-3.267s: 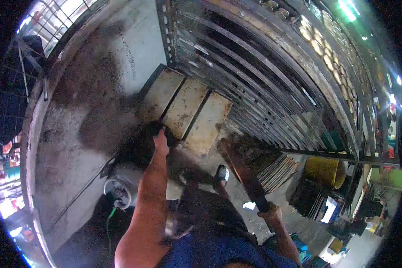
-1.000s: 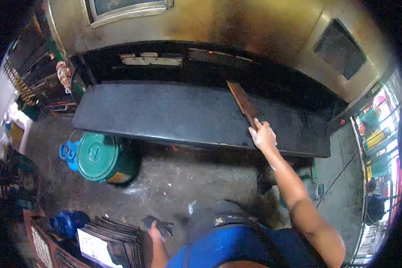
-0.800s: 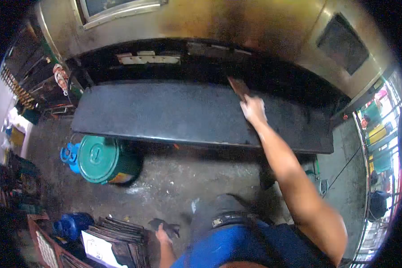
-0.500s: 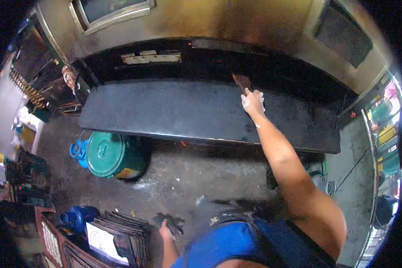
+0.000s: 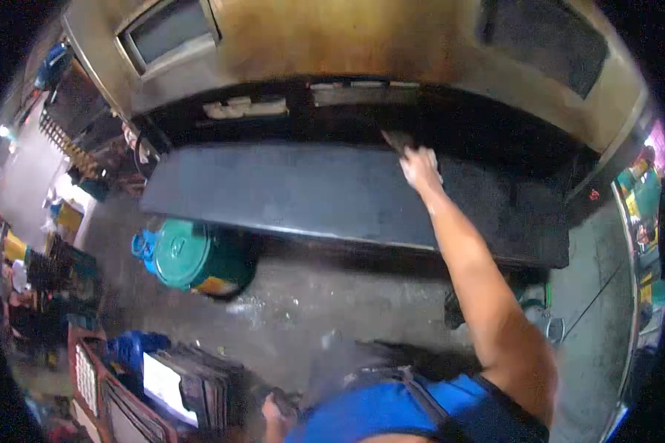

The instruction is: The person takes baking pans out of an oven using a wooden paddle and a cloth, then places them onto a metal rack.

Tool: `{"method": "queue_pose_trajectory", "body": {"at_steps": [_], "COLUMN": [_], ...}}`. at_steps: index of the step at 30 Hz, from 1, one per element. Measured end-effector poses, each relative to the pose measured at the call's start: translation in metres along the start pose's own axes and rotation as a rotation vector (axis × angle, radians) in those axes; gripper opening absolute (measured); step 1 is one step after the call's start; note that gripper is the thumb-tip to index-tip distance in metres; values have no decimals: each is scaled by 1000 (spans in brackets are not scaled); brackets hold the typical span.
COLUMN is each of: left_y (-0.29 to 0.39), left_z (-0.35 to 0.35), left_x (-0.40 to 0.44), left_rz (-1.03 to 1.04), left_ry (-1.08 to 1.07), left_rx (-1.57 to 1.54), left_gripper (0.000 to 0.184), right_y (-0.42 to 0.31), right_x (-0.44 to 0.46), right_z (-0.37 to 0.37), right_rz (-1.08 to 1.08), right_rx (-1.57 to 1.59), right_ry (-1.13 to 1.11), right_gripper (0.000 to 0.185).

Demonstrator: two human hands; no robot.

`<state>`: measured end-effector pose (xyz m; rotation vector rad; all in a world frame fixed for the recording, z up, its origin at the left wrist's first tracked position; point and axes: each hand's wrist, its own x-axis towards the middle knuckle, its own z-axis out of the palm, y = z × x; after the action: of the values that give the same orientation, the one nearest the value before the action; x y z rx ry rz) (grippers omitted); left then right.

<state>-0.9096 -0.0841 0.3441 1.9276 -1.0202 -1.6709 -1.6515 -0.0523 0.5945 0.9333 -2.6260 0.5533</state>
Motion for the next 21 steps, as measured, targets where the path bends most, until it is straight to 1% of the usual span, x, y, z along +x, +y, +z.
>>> {"method": "queue_pose_trajectory", "body": {"at_steps": [1, 3, 4, 6, 8, 9, 11, 12, 14, 15, 17, 18, 20, 21], "left_y": [2, 7, 9, 19, 38, 51, 80, 89, 102, 124, 136, 152, 181, 189], "left_z": [0, 3, 6, 9, 19, 28, 47, 53, 66, 73, 77, 82, 95, 90], "left_x": [-6, -9, -7, 3, 19, 28, 71, 94, 137, 139, 179, 182, 173, 152], "left_rz": [-7, -14, -15, 32, 172, 186, -193, -190, -129, -51, -16, -9, 77, 53], "left_ry": [2, 0, -12, -50, -118, -129, 24, 7, -212, -282, -336, -341, -352, -339], "left_rx": [19, 72, 102, 211, 376, 427, 216, 226, -126, -118, -208, -211, -308, -281], "left_gripper": [43, 42, 42, 41, 41, 40, 40, 40, 41, 41, 44, 44, 45, 45], "right_y": [-9, -33, -31, -31, -39, -42, -45, -46, -43, -43, -33, -21, 11, -5], "right_x": [6, 15, 18, 9, -4, -14, -31, -39, -58, -70, -91, -80, -40, -9], "right_z": [4, 7, 6, 6, 1, -3, -8, -10, -15, -21, -21, -3, 34, 20], "right_rz": [-6, 189, 192, 174, 210, 234, 258, 252, 215, 203, 184, 184, 9, 177], "right_rx": [8, 29, 20, 18, 17, 20, 4, -5, -53, -53, -95, -94, -132, -26], "right_ry": [-5, 22, 23, -24, -17, -23, -26, -21, -35, -24, 25, 33, 152, -74], "right_gripper": [35, 32, 32, 39, 40, 41, 43, 43, 44, 44, 42, 42, 41, 41]}}
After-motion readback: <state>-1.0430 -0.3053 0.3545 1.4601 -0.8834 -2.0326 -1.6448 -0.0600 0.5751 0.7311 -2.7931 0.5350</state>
